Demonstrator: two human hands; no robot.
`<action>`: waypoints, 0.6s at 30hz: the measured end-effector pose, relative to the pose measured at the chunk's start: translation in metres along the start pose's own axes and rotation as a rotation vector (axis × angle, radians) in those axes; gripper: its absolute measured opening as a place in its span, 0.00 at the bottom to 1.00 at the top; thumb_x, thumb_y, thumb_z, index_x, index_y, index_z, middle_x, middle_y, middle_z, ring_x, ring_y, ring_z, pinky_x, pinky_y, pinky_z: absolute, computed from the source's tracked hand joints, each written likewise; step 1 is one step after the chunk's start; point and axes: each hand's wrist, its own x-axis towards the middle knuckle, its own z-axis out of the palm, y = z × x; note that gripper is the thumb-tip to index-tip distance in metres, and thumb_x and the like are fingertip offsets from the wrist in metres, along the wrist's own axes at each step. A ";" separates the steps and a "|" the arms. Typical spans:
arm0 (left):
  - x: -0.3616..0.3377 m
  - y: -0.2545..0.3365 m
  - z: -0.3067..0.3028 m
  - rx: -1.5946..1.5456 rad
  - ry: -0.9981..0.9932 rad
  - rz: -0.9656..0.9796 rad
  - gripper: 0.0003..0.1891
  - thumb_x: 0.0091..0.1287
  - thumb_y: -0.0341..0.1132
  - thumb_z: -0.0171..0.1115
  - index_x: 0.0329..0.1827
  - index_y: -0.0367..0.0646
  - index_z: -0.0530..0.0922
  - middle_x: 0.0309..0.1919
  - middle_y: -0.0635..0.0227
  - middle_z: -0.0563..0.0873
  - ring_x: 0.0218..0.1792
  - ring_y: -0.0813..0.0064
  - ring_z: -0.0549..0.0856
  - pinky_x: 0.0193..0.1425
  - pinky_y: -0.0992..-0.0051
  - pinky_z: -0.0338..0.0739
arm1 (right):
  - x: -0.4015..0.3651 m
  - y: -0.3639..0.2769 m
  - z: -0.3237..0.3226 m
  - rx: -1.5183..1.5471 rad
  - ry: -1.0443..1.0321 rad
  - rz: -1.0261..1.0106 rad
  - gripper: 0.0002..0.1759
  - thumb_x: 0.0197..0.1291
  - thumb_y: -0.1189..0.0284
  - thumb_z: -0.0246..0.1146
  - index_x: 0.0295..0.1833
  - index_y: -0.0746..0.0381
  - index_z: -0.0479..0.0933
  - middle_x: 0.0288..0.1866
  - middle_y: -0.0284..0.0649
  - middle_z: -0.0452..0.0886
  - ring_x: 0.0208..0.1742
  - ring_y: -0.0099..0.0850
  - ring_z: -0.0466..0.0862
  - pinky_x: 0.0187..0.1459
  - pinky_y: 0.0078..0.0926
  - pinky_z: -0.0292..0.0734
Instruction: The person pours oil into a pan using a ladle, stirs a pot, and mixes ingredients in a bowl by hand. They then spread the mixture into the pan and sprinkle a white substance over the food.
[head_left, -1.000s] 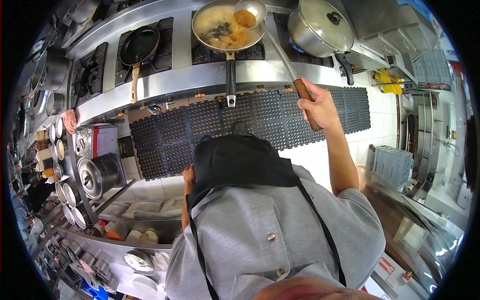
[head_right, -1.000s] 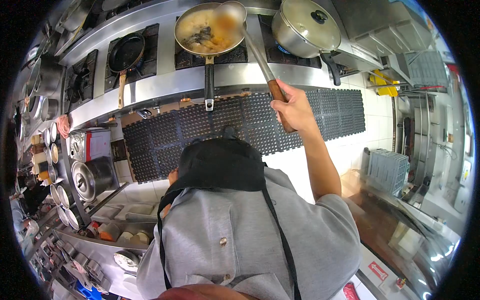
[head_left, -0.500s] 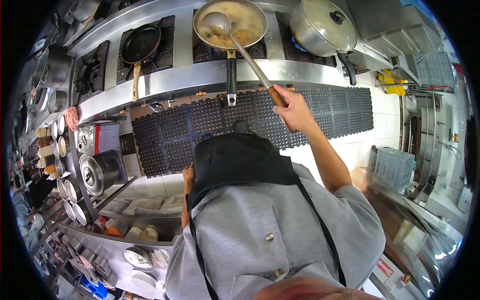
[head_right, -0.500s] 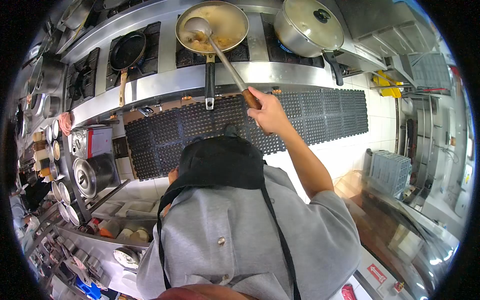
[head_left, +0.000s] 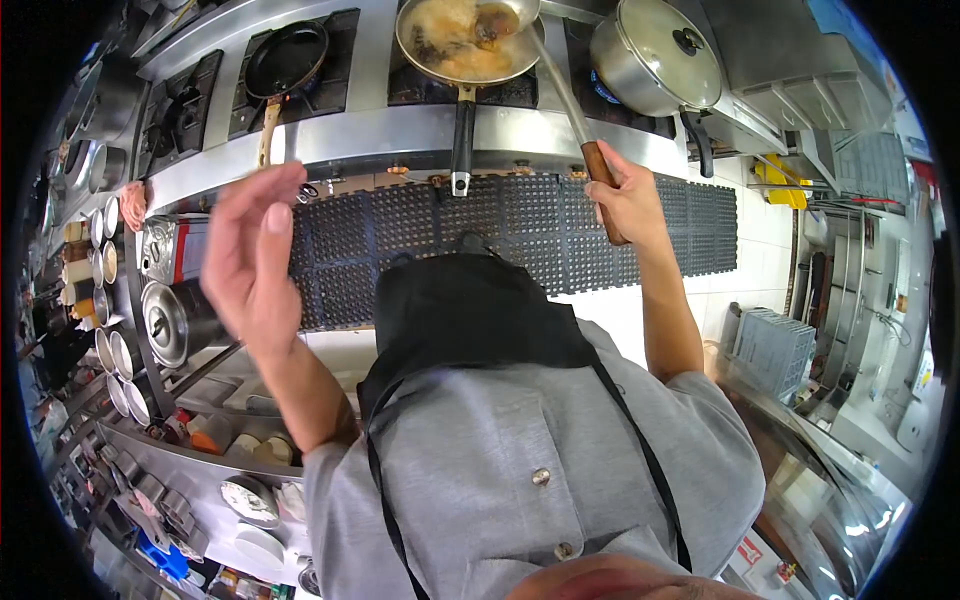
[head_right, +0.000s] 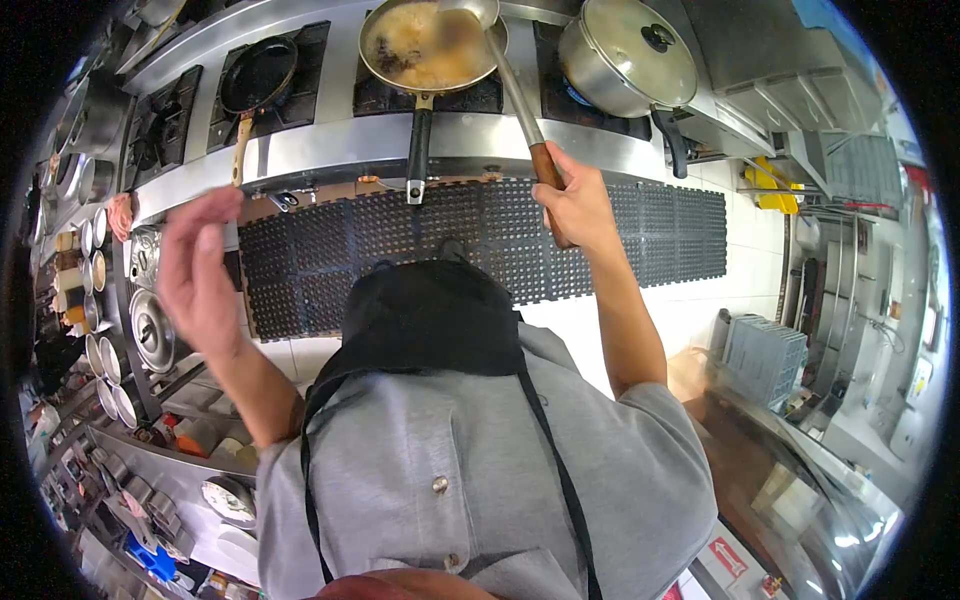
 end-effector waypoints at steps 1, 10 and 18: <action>0.011 0.030 0.006 0.064 -0.064 0.205 0.12 0.70 0.31 0.54 0.49 0.29 0.76 0.43 0.48 0.82 0.44 0.66 0.82 0.49 0.73 0.76 | -0.001 -0.001 -0.001 -0.133 0.059 0.001 0.35 0.51 0.80 0.61 0.69 0.67 0.66 0.22 0.40 0.77 0.18 0.25 0.74 0.22 0.25 0.70; 0.032 0.167 0.048 0.407 -0.663 0.344 0.11 0.53 0.34 0.64 0.37 0.41 0.76 0.42 0.52 0.81 0.38 0.59 0.83 0.39 0.67 0.79 | -0.015 0.006 0.010 -0.757 0.123 -0.188 0.35 0.49 0.73 0.60 0.67 0.61 0.68 0.32 0.56 0.81 0.34 0.55 0.81 0.41 0.46 0.74; 0.026 0.180 0.070 0.550 -0.757 0.204 0.11 0.51 0.34 0.64 0.37 0.41 0.76 0.42 0.54 0.81 0.36 0.61 0.83 0.37 0.69 0.79 | 0.008 0.046 0.040 -0.468 -0.060 -0.226 0.36 0.48 0.75 0.63 0.68 0.63 0.67 0.27 0.51 0.80 0.24 0.44 0.81 0.33 0.38 0.76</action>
